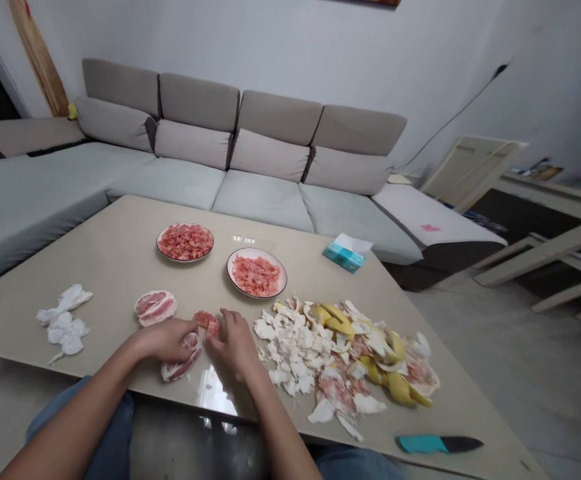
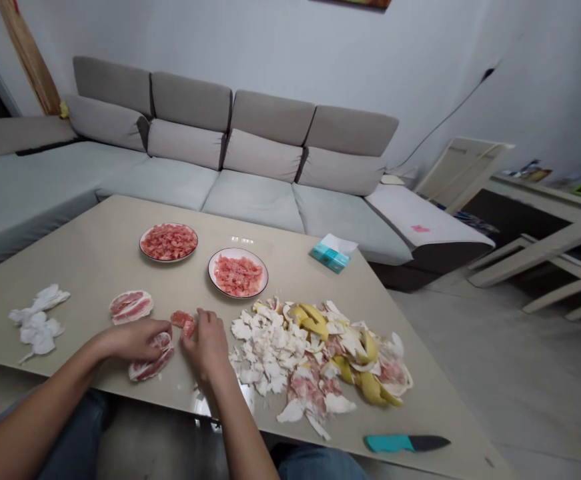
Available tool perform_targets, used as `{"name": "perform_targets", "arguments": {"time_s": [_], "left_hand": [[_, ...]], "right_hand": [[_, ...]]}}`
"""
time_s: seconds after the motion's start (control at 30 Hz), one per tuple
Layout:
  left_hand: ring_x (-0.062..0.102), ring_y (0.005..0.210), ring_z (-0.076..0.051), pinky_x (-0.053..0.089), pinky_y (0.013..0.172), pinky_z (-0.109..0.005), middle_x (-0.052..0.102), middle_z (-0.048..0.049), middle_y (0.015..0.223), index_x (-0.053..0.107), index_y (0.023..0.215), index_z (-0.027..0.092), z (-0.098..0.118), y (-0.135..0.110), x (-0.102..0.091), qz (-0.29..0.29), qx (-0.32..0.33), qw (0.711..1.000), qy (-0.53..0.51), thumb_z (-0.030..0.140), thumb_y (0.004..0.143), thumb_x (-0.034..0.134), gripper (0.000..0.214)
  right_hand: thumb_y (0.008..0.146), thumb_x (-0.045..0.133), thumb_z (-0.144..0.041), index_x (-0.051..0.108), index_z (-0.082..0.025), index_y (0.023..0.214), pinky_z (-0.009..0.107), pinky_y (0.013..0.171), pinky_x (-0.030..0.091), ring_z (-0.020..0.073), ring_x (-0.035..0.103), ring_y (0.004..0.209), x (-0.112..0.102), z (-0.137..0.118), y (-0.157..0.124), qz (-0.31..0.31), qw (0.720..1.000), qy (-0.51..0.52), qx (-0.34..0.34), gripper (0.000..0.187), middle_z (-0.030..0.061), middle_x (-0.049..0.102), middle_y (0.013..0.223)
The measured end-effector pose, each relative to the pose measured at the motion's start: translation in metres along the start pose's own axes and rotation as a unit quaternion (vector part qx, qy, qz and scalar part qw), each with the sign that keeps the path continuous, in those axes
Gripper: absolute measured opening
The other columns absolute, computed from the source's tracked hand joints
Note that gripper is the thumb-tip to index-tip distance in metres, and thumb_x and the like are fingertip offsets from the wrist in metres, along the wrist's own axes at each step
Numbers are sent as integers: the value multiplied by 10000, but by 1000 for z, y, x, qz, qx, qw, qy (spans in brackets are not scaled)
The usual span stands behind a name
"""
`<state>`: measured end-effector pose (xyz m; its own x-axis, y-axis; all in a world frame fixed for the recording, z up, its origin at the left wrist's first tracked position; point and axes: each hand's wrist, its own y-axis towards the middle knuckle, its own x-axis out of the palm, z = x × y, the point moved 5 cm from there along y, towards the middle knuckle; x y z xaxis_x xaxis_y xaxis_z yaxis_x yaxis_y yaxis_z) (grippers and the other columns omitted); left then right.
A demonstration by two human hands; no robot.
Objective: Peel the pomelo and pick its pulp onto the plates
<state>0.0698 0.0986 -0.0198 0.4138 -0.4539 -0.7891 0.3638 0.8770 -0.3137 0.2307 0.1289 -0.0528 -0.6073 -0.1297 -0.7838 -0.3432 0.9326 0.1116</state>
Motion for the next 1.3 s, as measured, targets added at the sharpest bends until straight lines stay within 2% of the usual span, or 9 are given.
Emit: {"name": "perform_targets", "arguments": {"time_s": [0.23,0.4,0.53,0.67,0.8,0.9,1.0,1.2,1.3], "left_hand": [[605,955,-269,434,820,-332,644,-103,1007,631,1056,181,-5,-2,-2,77,-4,996,44,169,731,524,343],[562,1124,-259,411,977,-363,614,-119,1169,593,1168,177,5,-1,-7,168,50,984,-16,166,814,487,370],[518,1212,-243,381,1052,-385,564,-110,1277,543,1251,207,18,3,-9,231,67,963,-120,342,894,499,384],[478,1277,-254,368,1079,-413,521,-117,1364,488,1311,235,34,11,0,173,71,944,-271,441,845,599,522],[461,1290,-243,345,1085,-401,548,-110,1336,473,1325,242,56,17,8,69,137,894,-421,435,775,712,630],[612,996,-201,470,867,-334,652,-84,1077,486,1297,207,63,20,16,-3,142,858,-493,449,742,746,659],[562,611,-110,433,595,-234,634,1,744,557,1109,169,61,23,28,-59,94,852,-512,489,738,737,522],[361,422,-61,496,633,-297,487,79,474,559,807,170,59,30,31,-39,76,821,-564,528,784,673,376],[295,391,-46,493,660,-296,395,103,399,601,730,150,55,35,28,10,45,832,-553,527,792,663,387]], "right_hand": [[739,617,-178,565,-150,1200,359,807,455,279,605,950,20,-15,13,-24,995,-84,53,464,151,633,1055],[718,557,-67,609,-139,1158,325,800,473,207,624,841,4,-1,15,10,1000,7,19,449,103,651,971],[692,653,-132,658,-161,1056,292,748,515,155,623,727,-21,8,15,-14,993,112,-13,365,4,650,770],[691,688,-190,650,-174,1075,278,678,555,166,648,797,-57,2,1,-19,971,239,-21,387,3,650,814],[710,716,-215,653,-202,1083,297,719,571,189,654,900,-87,-10,-19,-18,948,316,-24,379,28,662,927],[709,756,-257,644,-215,1099,314,766,568,202,655,950,-95,-9,-28,-26,919,392,-9,408,35,671,972],[685,794,-300,639,-220,1098,331,811,560,208,658,965,-94,1,-29,-19,898,440,15,449,35,683,978],[712,787,-356,645,-225,1095,382,950,505,224,644,1070,-80,11,-18,-53,873,484,30,429,60,702,1073],[735,771,-352,654,-219,1080,392,964,496,227,643,1075,-75,12,-17,-65,871,486,33,387,74,703,1087]]}}
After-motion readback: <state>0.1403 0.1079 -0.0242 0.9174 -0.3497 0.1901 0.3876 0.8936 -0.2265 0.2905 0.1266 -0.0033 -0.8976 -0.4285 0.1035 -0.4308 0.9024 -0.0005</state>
